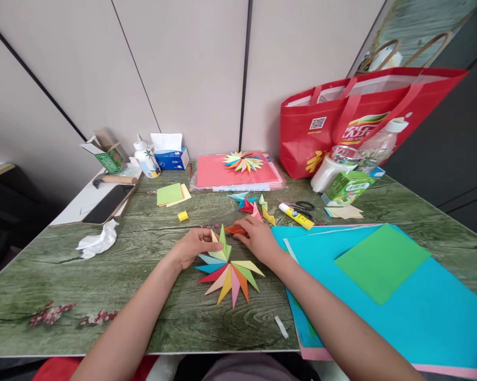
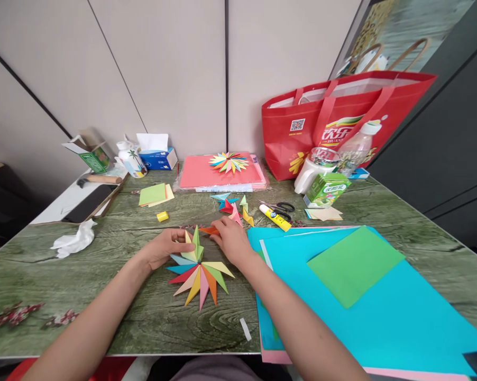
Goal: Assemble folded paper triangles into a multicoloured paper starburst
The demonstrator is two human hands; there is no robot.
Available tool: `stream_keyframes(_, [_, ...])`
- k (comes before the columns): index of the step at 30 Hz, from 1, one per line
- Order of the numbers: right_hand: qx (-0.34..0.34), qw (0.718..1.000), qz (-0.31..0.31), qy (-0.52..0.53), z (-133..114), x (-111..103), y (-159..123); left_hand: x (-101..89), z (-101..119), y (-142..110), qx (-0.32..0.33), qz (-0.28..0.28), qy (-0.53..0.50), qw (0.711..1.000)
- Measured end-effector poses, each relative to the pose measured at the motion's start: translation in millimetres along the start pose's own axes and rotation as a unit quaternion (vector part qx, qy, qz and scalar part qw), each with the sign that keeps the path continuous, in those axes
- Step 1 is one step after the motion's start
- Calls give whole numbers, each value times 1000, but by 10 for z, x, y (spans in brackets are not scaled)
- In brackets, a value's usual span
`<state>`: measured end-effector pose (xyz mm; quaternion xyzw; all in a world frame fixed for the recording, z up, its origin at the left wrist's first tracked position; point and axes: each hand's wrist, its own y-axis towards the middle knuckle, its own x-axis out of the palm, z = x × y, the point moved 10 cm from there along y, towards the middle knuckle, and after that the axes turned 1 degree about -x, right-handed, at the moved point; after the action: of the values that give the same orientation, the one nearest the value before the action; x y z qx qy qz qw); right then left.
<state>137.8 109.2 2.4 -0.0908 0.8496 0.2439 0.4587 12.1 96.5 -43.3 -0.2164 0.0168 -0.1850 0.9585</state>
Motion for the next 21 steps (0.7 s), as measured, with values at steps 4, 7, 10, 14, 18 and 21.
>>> stream_keyframes(4, [20,997,5,75,99,-33,-12,-5,13,-13,-6,8,0,1000])
stream_keyframes(7, [52,989,23,138,180,-97,-26,1,4,-12,-12,8,-3,1000])
stream_keyframes(10, [95,957,14,273,204,-77,-36,6,-10,3,-8,5,-6,1000])
stream_keyframes(14, [132,912,-22,389,119,20,-52,-13,-22,21,-1,13,-9,1000])
stream_keyframes(18, [181,878,-37,442,113,116,-102,-17,-22,26,4,15,-24,1000])
stream_keyframes(21, [220,847,-58,481,124,210,-154,-27,-25,26,1,22,-31,999])
